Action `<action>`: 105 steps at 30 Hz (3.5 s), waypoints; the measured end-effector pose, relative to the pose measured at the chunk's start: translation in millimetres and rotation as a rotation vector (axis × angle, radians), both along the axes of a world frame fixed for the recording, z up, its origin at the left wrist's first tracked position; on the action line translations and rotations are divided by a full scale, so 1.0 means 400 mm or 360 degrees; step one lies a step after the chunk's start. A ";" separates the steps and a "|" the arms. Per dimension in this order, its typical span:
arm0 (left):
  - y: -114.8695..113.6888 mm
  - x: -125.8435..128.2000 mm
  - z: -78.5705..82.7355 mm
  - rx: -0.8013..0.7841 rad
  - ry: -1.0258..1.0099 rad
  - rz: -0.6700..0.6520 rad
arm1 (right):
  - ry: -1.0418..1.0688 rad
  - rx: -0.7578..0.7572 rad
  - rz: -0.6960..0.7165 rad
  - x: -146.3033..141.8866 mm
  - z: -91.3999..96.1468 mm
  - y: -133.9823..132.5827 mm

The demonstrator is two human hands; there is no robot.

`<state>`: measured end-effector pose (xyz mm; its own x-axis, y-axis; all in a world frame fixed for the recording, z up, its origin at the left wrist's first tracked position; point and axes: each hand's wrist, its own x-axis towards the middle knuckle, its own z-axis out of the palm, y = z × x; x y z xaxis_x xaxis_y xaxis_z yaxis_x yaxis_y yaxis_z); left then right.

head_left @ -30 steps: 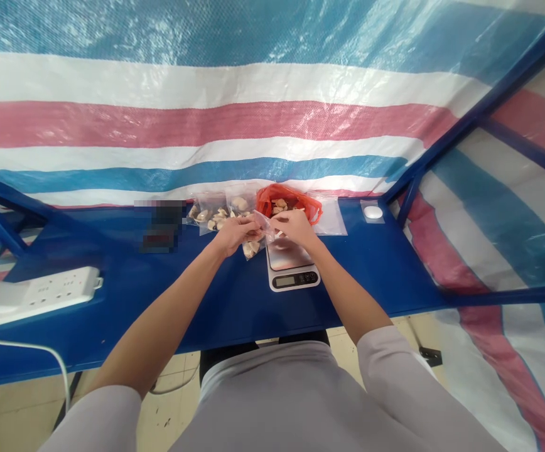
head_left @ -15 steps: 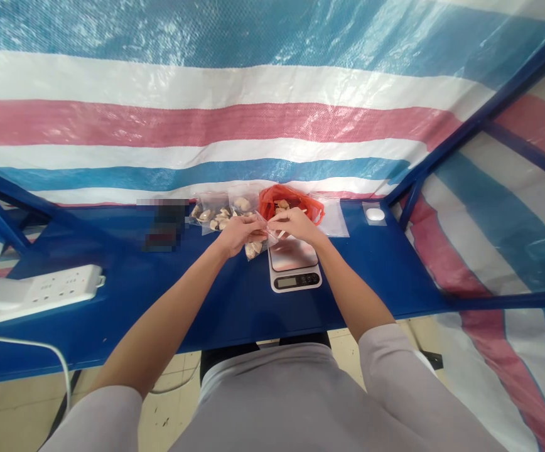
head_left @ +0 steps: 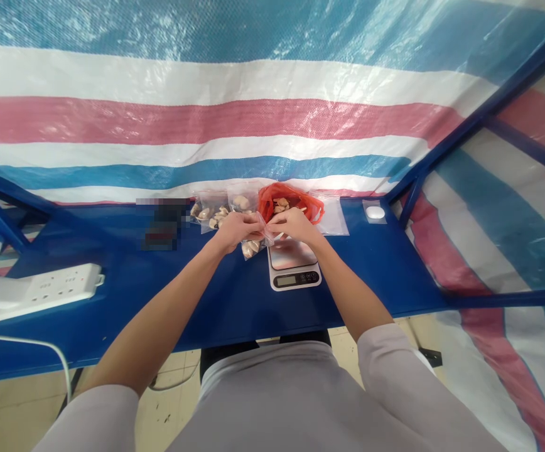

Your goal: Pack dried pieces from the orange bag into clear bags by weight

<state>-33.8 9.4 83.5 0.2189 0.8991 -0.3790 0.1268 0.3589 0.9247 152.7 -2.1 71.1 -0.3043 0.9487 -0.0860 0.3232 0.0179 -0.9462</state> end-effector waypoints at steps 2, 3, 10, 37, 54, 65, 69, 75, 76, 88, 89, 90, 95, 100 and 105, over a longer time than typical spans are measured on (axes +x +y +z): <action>0.000 -0.001 -0.002 0.0003 -0.0010 -0.0001 | 0.0016 0.0001 -0.0024 -0.001 0.001 -0.001; 0.000 -0.001 -0.004 0.0001 -0.0034 -0.0003 | 0.0028 0.0002 -0.0033 -0.002 0.001 -0.002; 0.002 -0.008 -0.011 -0.0012 -0.0185 -0.0003 | 0.0099 -0.0023 -0.0067 -0.003 -0.001 0.004; -0.026 -0.037 -0.004 0.0137 0.0112 -0.0114 | 0.0166 -0.0236 -0.0009 -0.033 0.009 -0.005; -0.006 -0.022 0.013 0.0159 0.0284 -0.0209 | 0.0240 -0.0150 -0.0203 -0.038 -0.010 -0.003; -0.001 -0.010 0.000 0.0003 0.0065 -0.0185 | 0.0307 -0.0225 -0.0205 -0.024 -0.005 -0.008; 0.005 -0.011 -0.011 0.0101 0.0141 -0.0193 | 0.0331 -0.0227 -0.0193 -0.025 -0.011 -0.007; 0.019 -0.019 -0.042 0.0233 0.0238 -0.0156 | 0.0268 -0.0223 -0.0192 -0.028 -0.022 0.002; 0.021 -0.020 -0.047 0.0250 0.0240 -0.0158 | 0.0263 -0.0207 -0.0189 -0.028 -0.026 0.005; 0.030 -0.019 -0.053 0.0155 0.0139 -0.0109 | -0.0049 0.0044 -0.0151 -0.014 -0.053 0.018; 0.031 -0.023 -0.053 0.0152 0.0133 -0.0094 | -0.0045 0.0028 -0.0162 -0.010 -0.050 0.017; 0.031 -0.027 -0.053 0.0150 0.0124 -0.0081 | -0.0037 0.0008 -0.0175 -0.004 -0.046 0.015; 0.034 -0.046 -0.048 0.0187 0.0141 -0.0017 | -0.0055 -0.0013 -0.0239 0.025 -0.033 0.006; 0.030 -0.037 -0.037 0.0282 0.0223 0.0018 | -0.0022 -0.0127 -0.0263 0.024 -0.024 0.010; 0.022 -0.010 -0.026 0.0294 0.0157 -0.0019 | -0.0066 -0.0119 -0.0213 -0.003 -0.004 0.025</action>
<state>-37.9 18.1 73.0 0.1998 0.9529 -0.2283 0.2231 0.1826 0.9575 151.5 8.0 69.4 -0.1704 0.9710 -0.1678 0.3566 -0.0980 -0.9291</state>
